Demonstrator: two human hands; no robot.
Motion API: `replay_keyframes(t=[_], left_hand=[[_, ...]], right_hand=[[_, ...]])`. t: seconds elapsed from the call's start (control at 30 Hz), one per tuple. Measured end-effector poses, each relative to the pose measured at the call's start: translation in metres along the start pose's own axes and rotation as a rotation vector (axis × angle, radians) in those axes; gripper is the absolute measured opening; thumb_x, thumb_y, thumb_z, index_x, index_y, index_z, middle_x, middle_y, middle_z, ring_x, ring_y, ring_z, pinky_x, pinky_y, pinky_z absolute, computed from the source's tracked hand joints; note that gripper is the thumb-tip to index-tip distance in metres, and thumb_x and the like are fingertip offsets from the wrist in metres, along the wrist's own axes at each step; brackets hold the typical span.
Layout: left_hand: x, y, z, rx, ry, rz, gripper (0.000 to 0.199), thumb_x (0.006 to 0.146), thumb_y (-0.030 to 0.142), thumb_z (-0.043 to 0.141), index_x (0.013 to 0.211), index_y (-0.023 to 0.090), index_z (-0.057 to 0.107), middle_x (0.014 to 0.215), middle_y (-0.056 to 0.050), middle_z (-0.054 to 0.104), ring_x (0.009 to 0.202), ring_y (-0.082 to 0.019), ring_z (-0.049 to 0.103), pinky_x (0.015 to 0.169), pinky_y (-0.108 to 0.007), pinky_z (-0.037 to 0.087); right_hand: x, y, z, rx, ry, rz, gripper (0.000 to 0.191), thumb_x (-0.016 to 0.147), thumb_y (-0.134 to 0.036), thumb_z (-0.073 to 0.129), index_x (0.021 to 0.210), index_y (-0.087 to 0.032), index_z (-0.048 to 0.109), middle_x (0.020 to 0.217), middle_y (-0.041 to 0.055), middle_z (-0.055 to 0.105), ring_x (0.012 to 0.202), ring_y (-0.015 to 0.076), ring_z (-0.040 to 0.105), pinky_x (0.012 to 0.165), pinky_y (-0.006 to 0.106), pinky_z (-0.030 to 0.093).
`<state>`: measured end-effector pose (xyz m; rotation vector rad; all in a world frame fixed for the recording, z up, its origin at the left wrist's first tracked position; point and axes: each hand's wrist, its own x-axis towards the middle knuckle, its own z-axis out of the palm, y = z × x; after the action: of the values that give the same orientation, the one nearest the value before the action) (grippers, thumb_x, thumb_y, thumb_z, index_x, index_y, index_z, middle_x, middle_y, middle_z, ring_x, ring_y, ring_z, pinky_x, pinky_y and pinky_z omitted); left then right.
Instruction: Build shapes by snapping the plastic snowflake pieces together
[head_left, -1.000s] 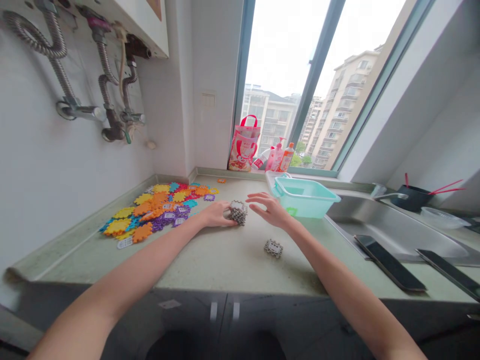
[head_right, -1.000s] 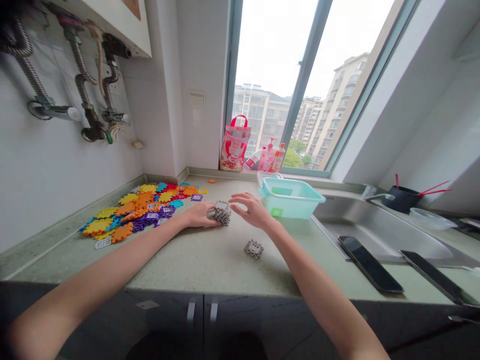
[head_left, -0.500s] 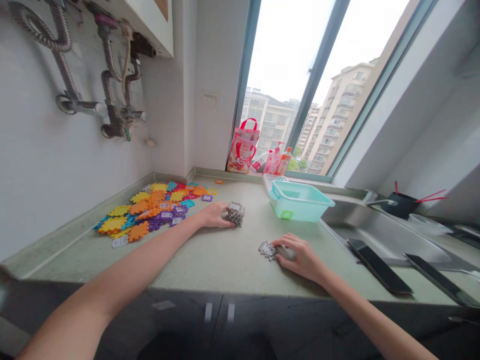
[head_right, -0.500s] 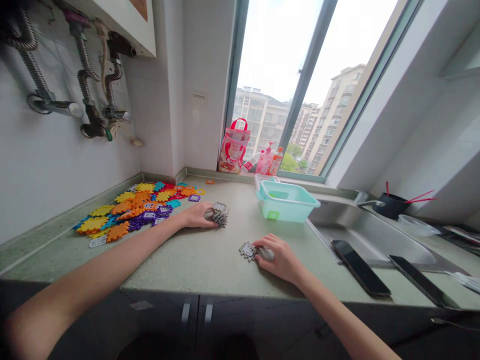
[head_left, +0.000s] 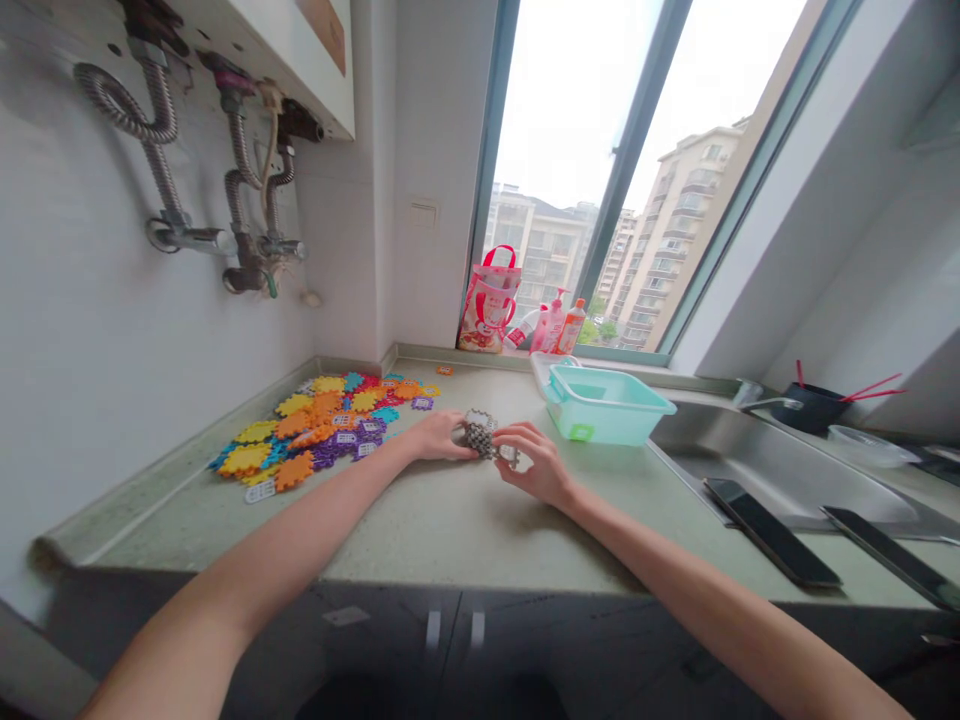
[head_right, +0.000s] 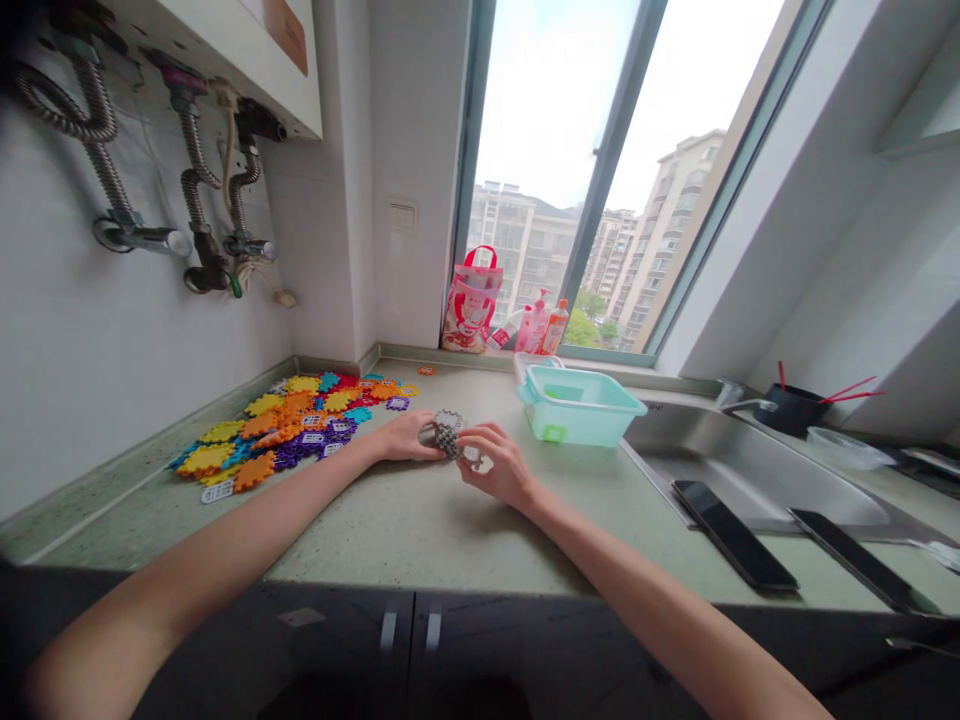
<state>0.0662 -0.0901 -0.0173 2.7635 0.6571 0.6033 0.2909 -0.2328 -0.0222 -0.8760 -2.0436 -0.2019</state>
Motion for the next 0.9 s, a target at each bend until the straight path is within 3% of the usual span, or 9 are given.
replay_keyframes(t=[0.13, 0.23, 0.37, 0.6, 0.7, 0.8, 0.9], left_hand=[[0.000, -0.001, 0.000, 0.000, -0.011, 0.005, 0.050, 0.077, 0.062, 0.078, 0.102, 0.021, 0.067, 0.105, -0.006, 0.072, 0.095, -0.026, 0.067, 0.082, -0.032, 0.051], [-0.002, 0.000, -0.002, 0.010, -0.014, 0.004, 0.052, 0.077, 0.063, 0.078, 0.105, 0.020, 0.068, 0.107, -0.008, 0.074, 0.098, -0.028, 0.069, 0.085, -0.034, 0.052], [-0.003, 0.000, -0.003, -0.048, -0.003, 0.061, 0.059, 0.079, 0.058, 0.078, 0.125, 0.023, 0.066, 0.122, -0.008, 0.073, 0.109, -0.028, 0.069, 0.094, -0.035, 0.053], [0.002, -0.004, -0.001, 0.004, -0.038, 0.053, 0.048, 0.078, 0.044, 0.078, 0.120, 0.022, 0.070, 0.121, -0.007, 0.075, 0.106, -0.026, 0.070, 0.092, -0.032, 0.052], [0.002, -0.003, -0.013, 0.148, -0.043, 0.088, 0.048, 0.077, 0.054, 0.079, 0.112, 0.023, 0.073, 0.113, -0.008, 0.077, 0.107, -0.029, 0.069, 0.094, -0.035, 0.049], [-0.003, -0.005, -0.033, 0.280, -0.017, 0.142, 0.060, 0.067, 0.068, 0.084, 0.107, 0.024, 0.075, 0.111, -0.009, 0.077, 0.114, -0.032, 0.066, 0.103, -0.041, 0.043], [-0.011, -0.014, -0.050, 0.318, -0.025, 0.153, 0.070, 0.062, 0.078, 0.083, 0.108, 0.025, 0.076, 0.110, -0.008, 0.077, 0.112, -0.031, 0.066, 0.104, -0.041, 0.040]], right_hand=[[0.044, 0.022, 0.020, -0.032, 0.074, 0.052, 0.030, 0.092, -0.025, 0.067, 0.122, -0.028, 0.071, 0.124, 0.0091, 0.074, 0.115, 0.0275, 0.065, 0.102, 0.049, 0.055], [0.059, 0.034, 0.030, -0.043, 0.016, 0.121, 0.038, 0.094, -0.023, 0.063, 0.131, -0.026, 0.067, 0.127, 0.0106, 0.073, 0.116, 0.0282, 0.064, 0.104, 0.051, 0.053], [0.052, 0.037, 0.039, -0.049, -0.181, 0.107, 0.032, 0.097, -0.028, 0.062, 0.129, -0.026, 0.069, 0.125, 0.0106, 0.070, 0.117, 0.0276, 0.063, 0.105, 0.048, 0.052], [0.041, 0.027, 0.044, 0.032, -0.221, 0.145, 0.042, 0.090, -0.034, 0.075, 0.130, -0.027, 0.065, 0.134, 0.0110, 0.060, 0.117, 0.0241, 0.065, 0.106, 0.039, 0.052], [0.041, 0.030, 0.041, 0.068, -0.253, 0.127, 0.046, 0.088, -0.041, 0.079, 0.130, -0.027, 0.064, 0.134, 0.0103, 0.063, 0.119, 0.0250, 0.066, 0.106, 0.039, 0.052], [0.042, 0.034, 0.037, 0.076, -0.298, 0.111, 0.059, 0.082, -0.049, 0.085, 0.133, -0.028, 0.063, 0.135, 0.0104, 0.063, 0.121, 0.0266, 0.066, 0.108, 0.040, 0.052], [0.043, 0.039, 0.034, 0.052, -0.339, 0.106, 0.065, 0.079, -0.046, 0.088, 0.135, -0.026, 0.061, 0.135, 0.0117, 0.063, 0.121, 0.0277, 0.066, 0.108, 0.041, 0.051]])
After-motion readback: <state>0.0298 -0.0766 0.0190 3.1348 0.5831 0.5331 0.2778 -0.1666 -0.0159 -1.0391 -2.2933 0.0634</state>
